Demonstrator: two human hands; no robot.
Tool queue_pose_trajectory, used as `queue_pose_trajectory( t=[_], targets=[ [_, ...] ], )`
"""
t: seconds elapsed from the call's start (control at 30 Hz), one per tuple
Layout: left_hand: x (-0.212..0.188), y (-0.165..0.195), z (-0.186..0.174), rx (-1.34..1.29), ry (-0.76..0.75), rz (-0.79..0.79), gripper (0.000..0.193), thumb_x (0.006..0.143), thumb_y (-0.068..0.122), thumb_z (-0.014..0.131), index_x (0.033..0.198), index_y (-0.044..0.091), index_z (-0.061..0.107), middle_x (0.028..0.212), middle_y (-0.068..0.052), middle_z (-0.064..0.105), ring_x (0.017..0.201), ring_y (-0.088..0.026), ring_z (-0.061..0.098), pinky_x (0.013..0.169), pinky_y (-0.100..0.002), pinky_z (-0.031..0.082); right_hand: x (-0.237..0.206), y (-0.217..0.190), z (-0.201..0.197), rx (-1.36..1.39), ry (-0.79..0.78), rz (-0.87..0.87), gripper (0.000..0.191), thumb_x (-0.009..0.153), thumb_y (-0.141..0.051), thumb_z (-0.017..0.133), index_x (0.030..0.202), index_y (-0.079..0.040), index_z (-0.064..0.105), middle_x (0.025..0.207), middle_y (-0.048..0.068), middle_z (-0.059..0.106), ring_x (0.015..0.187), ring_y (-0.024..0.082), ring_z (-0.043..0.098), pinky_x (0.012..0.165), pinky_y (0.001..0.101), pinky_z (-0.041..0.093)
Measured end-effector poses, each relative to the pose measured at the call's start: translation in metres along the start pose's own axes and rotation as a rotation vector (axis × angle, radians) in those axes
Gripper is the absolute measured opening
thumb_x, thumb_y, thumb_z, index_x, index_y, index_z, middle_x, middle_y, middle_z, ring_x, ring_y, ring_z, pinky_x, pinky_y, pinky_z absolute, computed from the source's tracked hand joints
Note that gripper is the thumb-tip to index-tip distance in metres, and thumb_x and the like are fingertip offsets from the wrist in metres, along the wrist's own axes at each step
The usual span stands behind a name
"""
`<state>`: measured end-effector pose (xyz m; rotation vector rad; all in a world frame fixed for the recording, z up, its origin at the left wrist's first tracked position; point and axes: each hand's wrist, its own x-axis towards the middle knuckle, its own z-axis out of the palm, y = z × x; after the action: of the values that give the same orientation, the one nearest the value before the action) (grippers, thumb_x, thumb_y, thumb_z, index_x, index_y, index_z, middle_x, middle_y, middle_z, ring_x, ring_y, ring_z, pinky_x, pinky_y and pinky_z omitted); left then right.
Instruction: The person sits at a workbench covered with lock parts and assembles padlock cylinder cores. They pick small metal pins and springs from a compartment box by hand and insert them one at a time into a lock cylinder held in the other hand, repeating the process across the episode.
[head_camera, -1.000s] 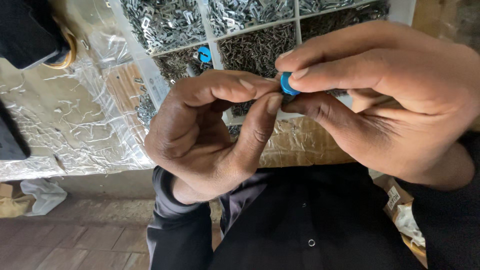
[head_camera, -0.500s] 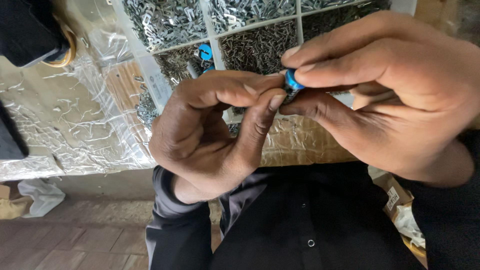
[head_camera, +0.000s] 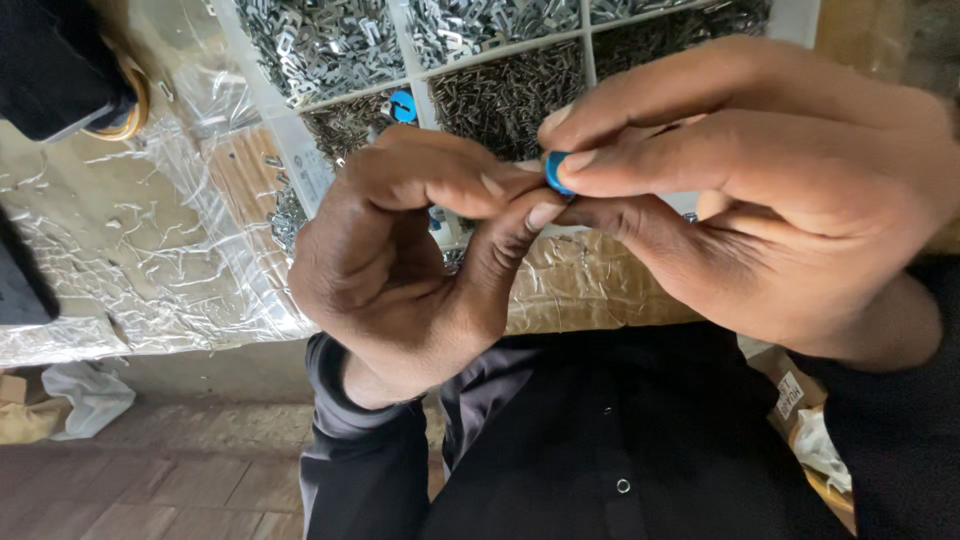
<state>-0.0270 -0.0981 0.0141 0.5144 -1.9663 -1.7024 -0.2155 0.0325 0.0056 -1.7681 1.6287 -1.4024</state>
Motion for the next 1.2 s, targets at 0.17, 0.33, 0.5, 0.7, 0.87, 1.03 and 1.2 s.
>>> queue_pose_trajectory(
  t=[0.17, 0.33, 0.5, 0.7, 0.87, 1.03, 1.2],
  targets=[
    [0.017, 0.003, 0.000, -0.022, -0.024, 0.008, 0.024, 0.096, 0.001, 0.084, 0.103, 0.001, 0.061, 0.096, -0.009, 0.066, 0.084, -0.012, 0.067, 0.075, -0.025, 0.060, 0.007, 0.000, 0.004, 0.046, -0.017, -0.023, 0.021, 0.087, 0.009, 0.078, 0.106, 0.007, 0.070, 0.111, 0.025, 0.071, 0.081, 0.020, 0.077, 0.062, 0.0248, 0.061],
    [0.025, -0.001, -0.001, 0.752, -0.100, 0.312, 0.021, 0.095, 0.016, 0.083, 0.106, 0.003, 0.070, 0.097, -0.004, 0.074, 0.077, -0.017, 0.059, 0.071, -0.031, 0.047, 0.004, -0.004, 0.000, 0.078, 0.033, 0.170, 0.034, 0.097, 0.010, 0.074, 0.123, 0.016, 0.054, 0.125, 0.030, 0.065, 0.103, 0.030, 0.076, 0.085, 0.0303, 0.068],
    [0.016, -0.003, -0.002, 0.696, -0.087, 0.279, 0.013, 0.100, 0.003, 0.083, 0.107, 0.001, 0.071, 0.102, -0.007, 0.076, 0.083, -0.018, 0.062, 0.072, -0.030, 0.051, -0.005, -0.007, -0.002, 0.053, 0.015, 0.235, 0.035, 0.094, 0.009, 0.074, 0.120, 0.017, 0.053, 0.127, 0.032, 0.064, 0.100, 0.031, 0.076, 0.086, 0.0322, 0.066],
    [0.000, 0.000, 0.004, 0.011, 0.038, -0.005, 0.022, 0.107, -0.007, 0.074, 0.121, -0.004, 0.058, 0.108, -0.015, 0.074, 0.102, -0.017, 0.077, 0.090, -0.025, 0.068, -0.002, -0.004, -0.002, 0.088, -0.018, 0.167, 0.034, 0.089, 0.013, 0.072, 0.114, 0.020, 0.050, 0.124, 0.036, 0.060, 0.101, 0.033, 0.077, 0.086, 0.0337, 0.068],
    [-0.004, -0.006, 0.004, 0.013, 0.031, -0.029, 0.022, 0.105, -0.008, 0.078, 0.116, -0.006, 0.059, 0.106, -0.014, 0.071, 0.102, -0.018, 0.078, 0.090, -0.027, 0.068, -0.008, -0.001, -0.001, 0.105, -0.020, 0.133, 0.033, 0.089, 0.012, 0.074, 0.111, 0.018, 0.051, 0.123, 0.035, 0.060, 0.100, 0.033, 0.077, 0.083, 0.0324, 0.068],
    [0.010, 0.000, 0.002, 0.002, -0.015, 0.005, 0.023, 0.099, -0.007, 0.083, 0.107, -0.002, 0.062, 0.102, -0.010, 0.070, 0.092, -0.015, 0.073, 0.084, -0.026, 0.063, -0.006, 0.004, 0.001, 0.097, -0.011, 0.068, 0.026, 0.091, 0.010, 0.073, 0.112, 0.011, 0.060, 0.117, 0.031, 0.065, 0.093, 0.026, 0.077, 0.075, 0.0269, 0.063],
    [0.029, 0.015, 0.003, 0.729, -0.061, 0.214, 0.022, 0.099, 0.003, 0.089, 0.110, 0.005, 0.069, 0.100, -0.004, 0.073, 0.091, -0.019, 0.058, 0.080, -0.031, 0.047, 0.004, -0.010, 0.005, 0.099, 0.058, 0.228, 0.031, 0.096, 0.013, 0.071, 0.122, 0.017, 0.054, 0.122, 0.031, 0.066, 0.107, 0.032, 0.076, 0.091, 0.0325, 0.067]
  ],
)
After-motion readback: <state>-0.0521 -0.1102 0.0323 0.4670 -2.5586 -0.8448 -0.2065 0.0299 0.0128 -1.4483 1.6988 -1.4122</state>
